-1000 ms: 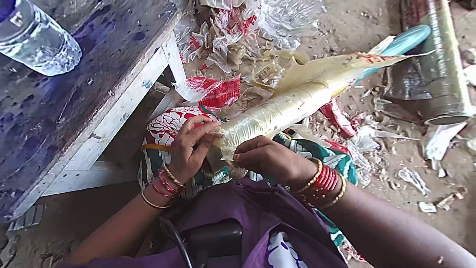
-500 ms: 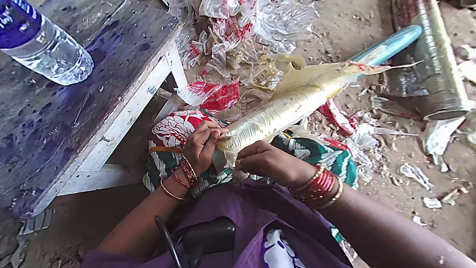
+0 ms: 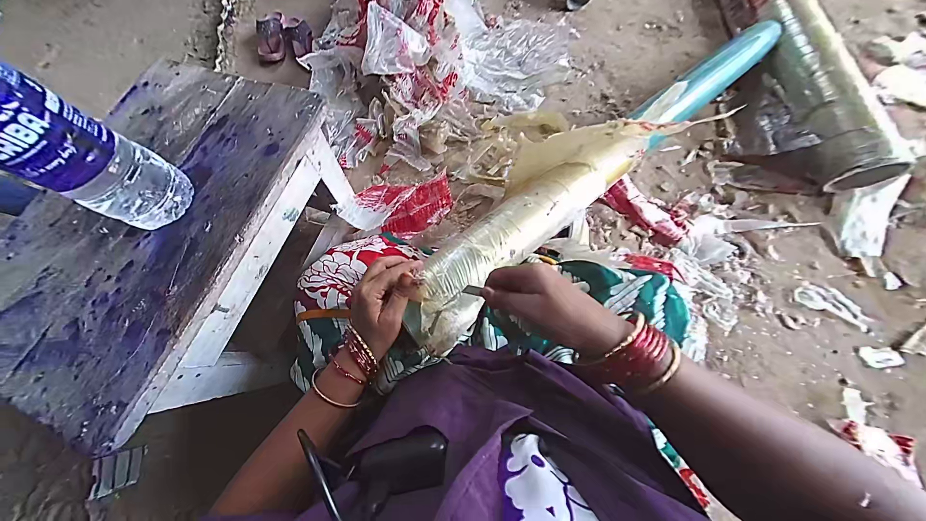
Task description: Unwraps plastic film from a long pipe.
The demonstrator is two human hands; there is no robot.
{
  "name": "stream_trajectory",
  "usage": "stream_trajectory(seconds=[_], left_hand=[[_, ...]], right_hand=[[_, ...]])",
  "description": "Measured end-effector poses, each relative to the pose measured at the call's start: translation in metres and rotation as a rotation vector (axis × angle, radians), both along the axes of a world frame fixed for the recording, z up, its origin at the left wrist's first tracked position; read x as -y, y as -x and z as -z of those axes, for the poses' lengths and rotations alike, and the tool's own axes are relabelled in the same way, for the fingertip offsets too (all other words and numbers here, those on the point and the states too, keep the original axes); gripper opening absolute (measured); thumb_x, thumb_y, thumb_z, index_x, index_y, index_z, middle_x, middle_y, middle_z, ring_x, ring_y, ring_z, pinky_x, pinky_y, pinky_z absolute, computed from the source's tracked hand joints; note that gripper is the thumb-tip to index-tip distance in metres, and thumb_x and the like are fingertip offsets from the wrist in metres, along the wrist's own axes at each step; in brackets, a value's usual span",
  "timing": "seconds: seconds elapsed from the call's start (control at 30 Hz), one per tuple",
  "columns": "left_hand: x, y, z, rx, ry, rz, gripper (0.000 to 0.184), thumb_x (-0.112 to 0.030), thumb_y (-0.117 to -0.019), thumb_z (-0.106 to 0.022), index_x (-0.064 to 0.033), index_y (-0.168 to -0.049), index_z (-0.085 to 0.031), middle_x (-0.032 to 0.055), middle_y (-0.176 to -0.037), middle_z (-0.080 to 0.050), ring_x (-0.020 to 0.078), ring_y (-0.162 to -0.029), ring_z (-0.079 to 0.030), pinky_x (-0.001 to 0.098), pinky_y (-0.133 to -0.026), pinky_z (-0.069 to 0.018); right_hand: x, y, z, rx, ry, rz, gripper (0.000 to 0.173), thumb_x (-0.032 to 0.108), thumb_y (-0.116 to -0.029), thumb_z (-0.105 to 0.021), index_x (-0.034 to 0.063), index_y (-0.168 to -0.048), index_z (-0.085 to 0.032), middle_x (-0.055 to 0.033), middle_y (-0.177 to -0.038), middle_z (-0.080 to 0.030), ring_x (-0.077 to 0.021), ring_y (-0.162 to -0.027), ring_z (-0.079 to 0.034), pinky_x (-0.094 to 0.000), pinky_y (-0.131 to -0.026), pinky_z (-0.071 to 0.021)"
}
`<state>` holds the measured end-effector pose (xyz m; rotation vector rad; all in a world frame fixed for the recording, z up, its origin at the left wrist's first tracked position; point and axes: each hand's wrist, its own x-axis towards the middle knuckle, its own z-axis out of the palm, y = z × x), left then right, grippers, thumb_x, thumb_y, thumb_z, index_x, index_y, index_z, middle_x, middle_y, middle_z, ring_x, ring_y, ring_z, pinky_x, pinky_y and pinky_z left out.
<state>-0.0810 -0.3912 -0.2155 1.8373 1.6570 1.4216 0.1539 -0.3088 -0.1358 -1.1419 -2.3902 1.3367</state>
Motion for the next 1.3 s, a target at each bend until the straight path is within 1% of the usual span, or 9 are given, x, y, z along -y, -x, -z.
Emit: stream_trajectory(seconds=[0.07,0.17,0.33,0.47,0.8,0.93,1.03,1.17,1.3], left_hand=[[0.008,0.003,-0.005,-0.095,-0.081,0.056,0.058,-0.048,-0.1069,-0.046,0.0021,-0.118,-0.073,0.0166,-0.121,-0.069,0.0190,-0.117,-0.063,0.0333,-0.104,-0.0486],[0.020,0.007,-0.012,-0.247,-0.129,0.146,0.072,-0.064,-0.0985,-0.054,0.0009,-0.127,-0.068,0.0172,-0.129,-0.067,0.0238,-0.132,-0.056,0.0377,-0.114,-0.0423],[0.022,0.008,-0.013,-0.366,-0.180,0.081,0.052,-0.044,-0.0952,-0.071,0.0000,-0.123,-0.070,0.0178,-0.121,-0.071,0.0266,-0.127,-0.061,0.0368,-0.111,-0.0466],[0.010,0.005,-0.018,-0.348,-0.305,0.009,0.020,-0.018,-0.0992,-0.068,0.0003,-0.097,-0.076,0.0140,-0.097,-0.075,0.0221,-0.107,-0.070,0.0315,-0.100,-0.0538],[-0.012,-0.009,-0.020,-0.063,-0.133,-0.194,0.012,-0.006,-0.0944,-0.066,0.0050,-0.094,-0.070,0.0087,-0.091,-0.069,0.0032,-0.088,-0.065,0.0161,-0.083,-0.0526],[-0.022,-0.012,-0.023,0.235,-0.008,-0.343,0.007,0.000,-0.0927,-0.065,0.0038,-0.098,-0.068,0.0002,-0.091,-0.068,-0.0027,-0.084,-0.063,0.0167,-0.081,-0.0537],[-0.032,-0.008,-0.036,0.352,0.167,-0.457,0.008,-0.001,-0.0954,-0.066,0.0034,-0.102,-0.067,-0.0007,-0.089,-0.067,-0.0030,-0.081,-0.063,0.0176,-0.079,-0.0538],[-0.038,-0.001,-0.041,0.298,0.205,-0.440,0.005,0.000,-0.0943,-0.066,0.0015,-0.099,-0.067,-0.0003,-0.089,-0.067,-0.0025,-0.079,-0.062,0.0174,-0.077,-0.0528],[-0.038,0.002,-0.034,0.257,0.159,-0.385,0.007,0.002,-0.0915,-0.068,0.0026,-0.098,-0.069,0.0018,-0.091,-0.069,-0.0012,-0.083,-0.064,0.0184,-0.080,-0.0538]], right_hand=[[0.008,-0.006,0.017,-0.002,-0.407,-0.083,0.017,0.011,-0.0962,-0.059,0.0080,-0.082,-0.068,-0.0041,-0.066,-0.060,-0.0213,-0.058,-0.061,-0.0437,-0.051,-0.0471],[0.009,-0.009,0.040,-0.149,-0.875,-0.166,0.013,0.002,-0.0871,-0.058,0.0036,-0.081,-0.070,-0.0099,-0.066,-0.060,-0.0279,-0.059,-0.063,-0.0414,-0.048,-0.0474],[0.003,-0.001,0.049,-0.226,-1.176,-0.326,0.020,-0.002,-0.0940,-0.052,-0.0002,-0.091,-0.071,-0.0118,-0.072,-0.061,-0.0283,-0.064,-0.060,-0.0388,-0.053,-0.0416],[-0.017,-0.005,0.062,-0.231,-1.342,-0.298,0.020,0.001,-0.0957,-0.051,-0.0013,-0.092,-0.070,-0.0124,-0.077,-0.063,-0.0273,-0.064,-0.057,-0.0388,-0.052,-0.0371],[-0.010,0.008,0.055,-0.280,-1.328,-0.283,0.019,-0.001,-0.0954,-0.052,0.0002,-0.091,-0.070,-0.0105,-0.075,-0.062,-0.0259,-0.065,-0.056,-0.0378,-0.054,-0.0367],[-0.029,-0.004,0.061,-0.268,-0.977,-0.020,0.018,0.004,-0.0880,-0.054,0.0018,-0.087,-0.072,-0.0133,-0.076,-0.068,-0.0310,-0.069,-0.067,-0.0448,-0.056,-0.0488],[-0.017,0.003,0.044,-0.333,-0.565,0.006,0.020,0.018,-0.0925,-0.063,0.0044,-0.104,-0.072,-0.0097,-0.092,-0.068,-0.0194,-0.067,-0.063,-0.0388,-0.055,-0.0521],[-0.008,0.040,0.035,-0.328,-0.459,-0.240,0.050,0.023,-0.0886,-0.076,0.0069,-0.134,-0.065,-0.0178,-0.128,-0.061,-0.0227,-0.070,-0.067,-0.0412,-0.055,-0.0560],[-0.013,0.064,0.047,-0.411,-0.595,-0.326,0.022,0.012,-0.0905,-0.071,0.0053,-0.110,-0.077,-0.0166,-0.116,-0.071,-0.0264,-0.066,-0.070,-0.0437,-0.049,-0.0537]])
